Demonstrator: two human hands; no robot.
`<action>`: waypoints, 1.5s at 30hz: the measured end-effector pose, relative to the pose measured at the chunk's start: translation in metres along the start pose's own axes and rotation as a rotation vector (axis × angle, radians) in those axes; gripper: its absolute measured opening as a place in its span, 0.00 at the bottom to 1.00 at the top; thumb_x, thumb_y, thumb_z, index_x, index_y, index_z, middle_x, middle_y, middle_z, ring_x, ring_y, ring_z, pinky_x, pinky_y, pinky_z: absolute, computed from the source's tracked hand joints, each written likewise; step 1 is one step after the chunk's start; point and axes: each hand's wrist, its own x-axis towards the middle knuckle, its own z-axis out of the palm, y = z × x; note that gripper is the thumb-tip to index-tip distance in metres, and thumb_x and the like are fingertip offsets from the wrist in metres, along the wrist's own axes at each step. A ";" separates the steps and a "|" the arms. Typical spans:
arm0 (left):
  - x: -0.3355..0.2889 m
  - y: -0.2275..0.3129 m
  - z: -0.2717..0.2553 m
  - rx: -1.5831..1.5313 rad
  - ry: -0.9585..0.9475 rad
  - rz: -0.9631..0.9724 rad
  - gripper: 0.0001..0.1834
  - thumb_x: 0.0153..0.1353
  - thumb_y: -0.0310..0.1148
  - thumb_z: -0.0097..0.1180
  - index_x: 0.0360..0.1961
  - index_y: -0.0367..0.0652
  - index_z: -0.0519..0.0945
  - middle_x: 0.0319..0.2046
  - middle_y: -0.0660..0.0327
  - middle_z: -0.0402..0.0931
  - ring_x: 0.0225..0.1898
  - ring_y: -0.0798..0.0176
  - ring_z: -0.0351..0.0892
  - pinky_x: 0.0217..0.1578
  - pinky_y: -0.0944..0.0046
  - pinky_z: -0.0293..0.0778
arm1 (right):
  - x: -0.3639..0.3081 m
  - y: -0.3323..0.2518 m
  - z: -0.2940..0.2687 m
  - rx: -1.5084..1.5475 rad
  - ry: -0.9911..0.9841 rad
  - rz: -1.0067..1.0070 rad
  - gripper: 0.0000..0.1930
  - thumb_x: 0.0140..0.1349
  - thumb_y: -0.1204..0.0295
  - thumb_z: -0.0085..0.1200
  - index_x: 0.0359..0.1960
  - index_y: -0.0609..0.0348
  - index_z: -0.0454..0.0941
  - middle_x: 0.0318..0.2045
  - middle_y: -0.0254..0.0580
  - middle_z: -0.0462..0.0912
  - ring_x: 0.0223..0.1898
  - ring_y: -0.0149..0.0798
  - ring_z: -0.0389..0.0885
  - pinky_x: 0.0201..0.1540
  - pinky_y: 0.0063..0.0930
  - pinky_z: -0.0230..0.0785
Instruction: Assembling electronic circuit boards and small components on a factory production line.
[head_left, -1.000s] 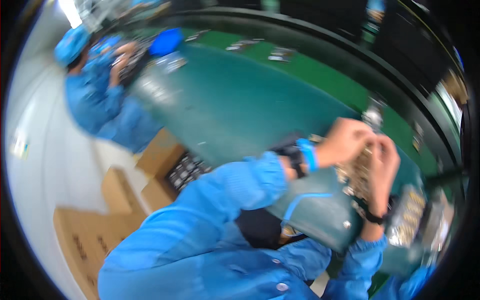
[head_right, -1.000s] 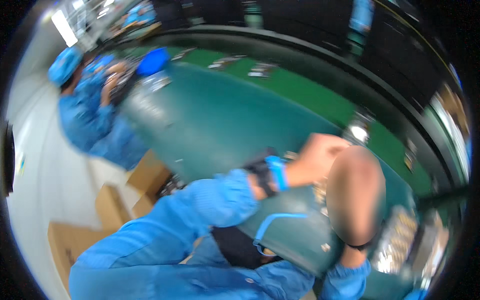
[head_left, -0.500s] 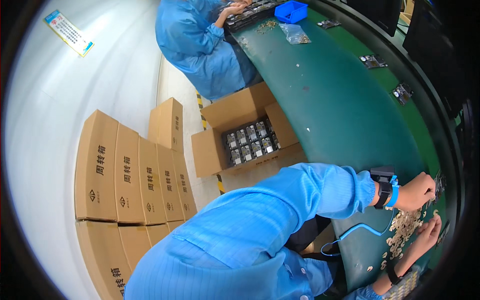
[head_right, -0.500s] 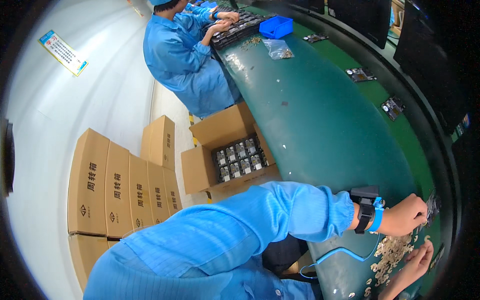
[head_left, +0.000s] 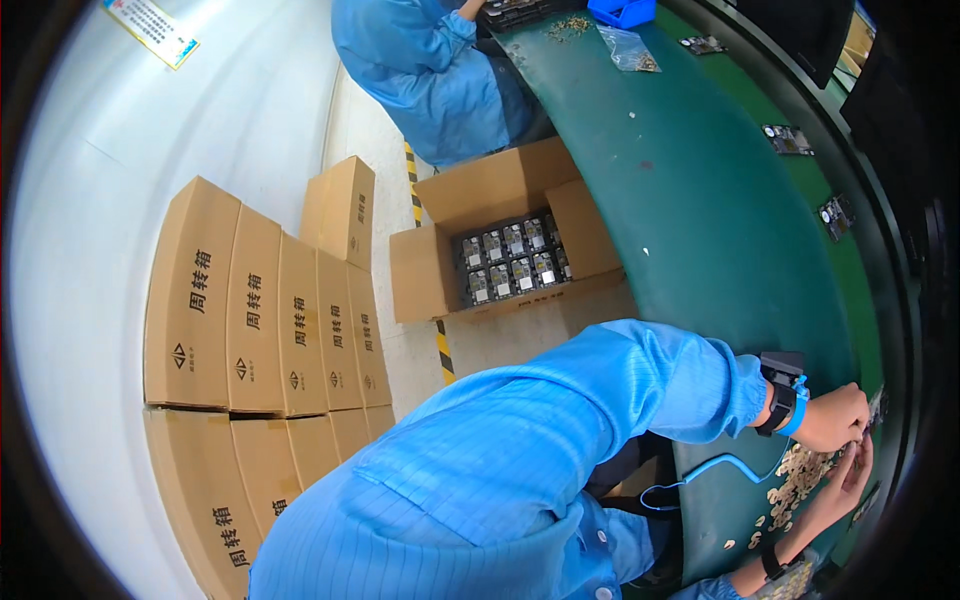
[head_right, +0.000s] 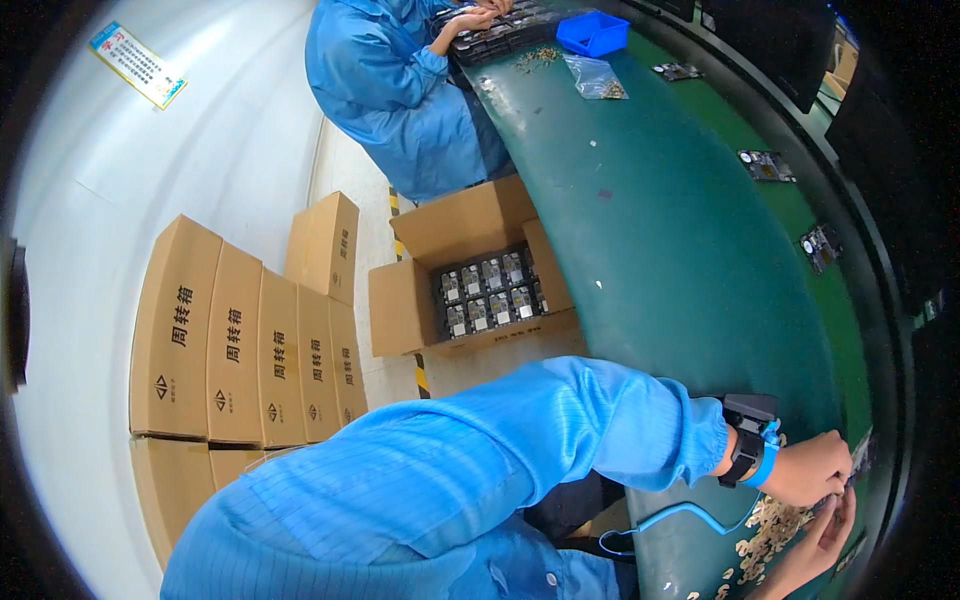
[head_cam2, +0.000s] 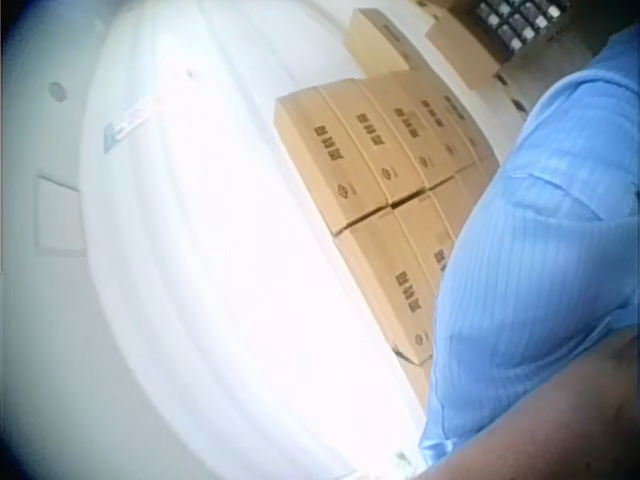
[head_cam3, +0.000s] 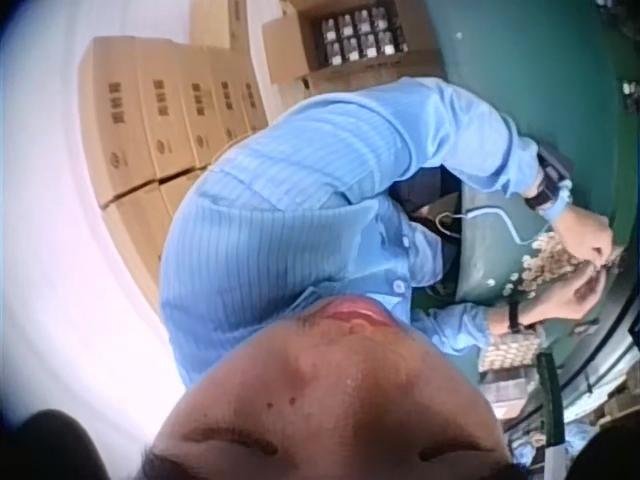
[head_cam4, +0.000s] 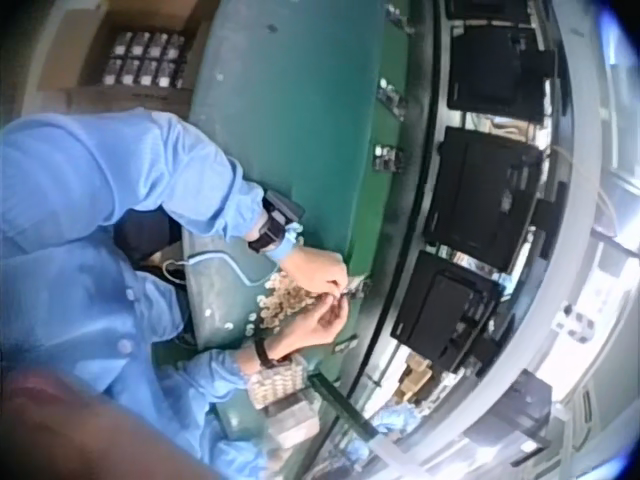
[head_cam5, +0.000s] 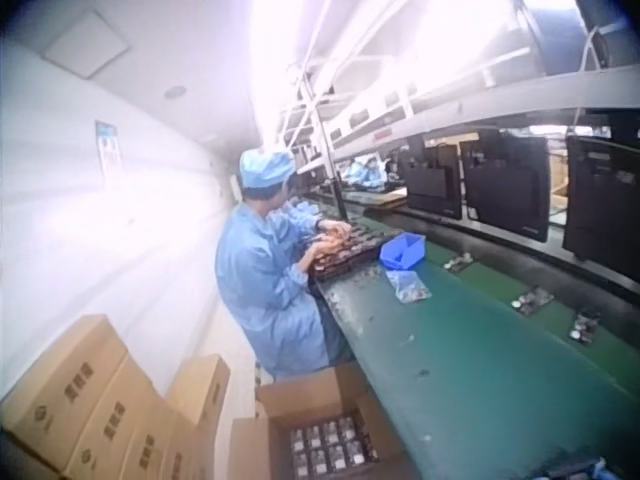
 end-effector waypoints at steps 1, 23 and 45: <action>0.000 0.001 0.003 0.047 0.044 0.055 0.08 0.52 0.25 0.62 0.22 0.30 0.82 0.22 0.40 0.78 0.26 0.39 0.81 0.30 0.49 0.75 | 0.001 -0.005 0.002 -0.015 -0.020 -0.039 0.17 0.76 0.65 0.55 0.59 0.63 0.81 0.45 0.30 0.83 0.36 0.21 0.70 0.36 0.18 0.60; -0.006 0.041 -0.027 -0.122 0.039 -0.095 0.08 0.64 0.31 0.64 0.32 0.36 0.86 0.27 0.53 0.85 0.29 0.71 0.79 0.31 0.62 0.76 | -0.019 -0.081 0.016 -0.219 0.117 -0.326 0.05 0.65 0.83 0.61 0.41 0.65 0.86 0.38 0.41 0.88 0.40 0.33 0.85 0.47 0.28 0.77; -0.010 0.061 -0.025 -0.214 -0.193 -0.218 0.15 0.74 0.25 0.52 0.60 0.33 0.75 0.46 0.57 0.84 0.45 0.69 0.83 0.46 0.66 0.82 | -0.013 -0.074 0.009 0.412 0.045 -0.021 0.04 0.68 0.81 0.61 0.40 0.70 0.81 0.37 0.32 0.81 0.34 0.19 0.78 0.38 0.13 0.71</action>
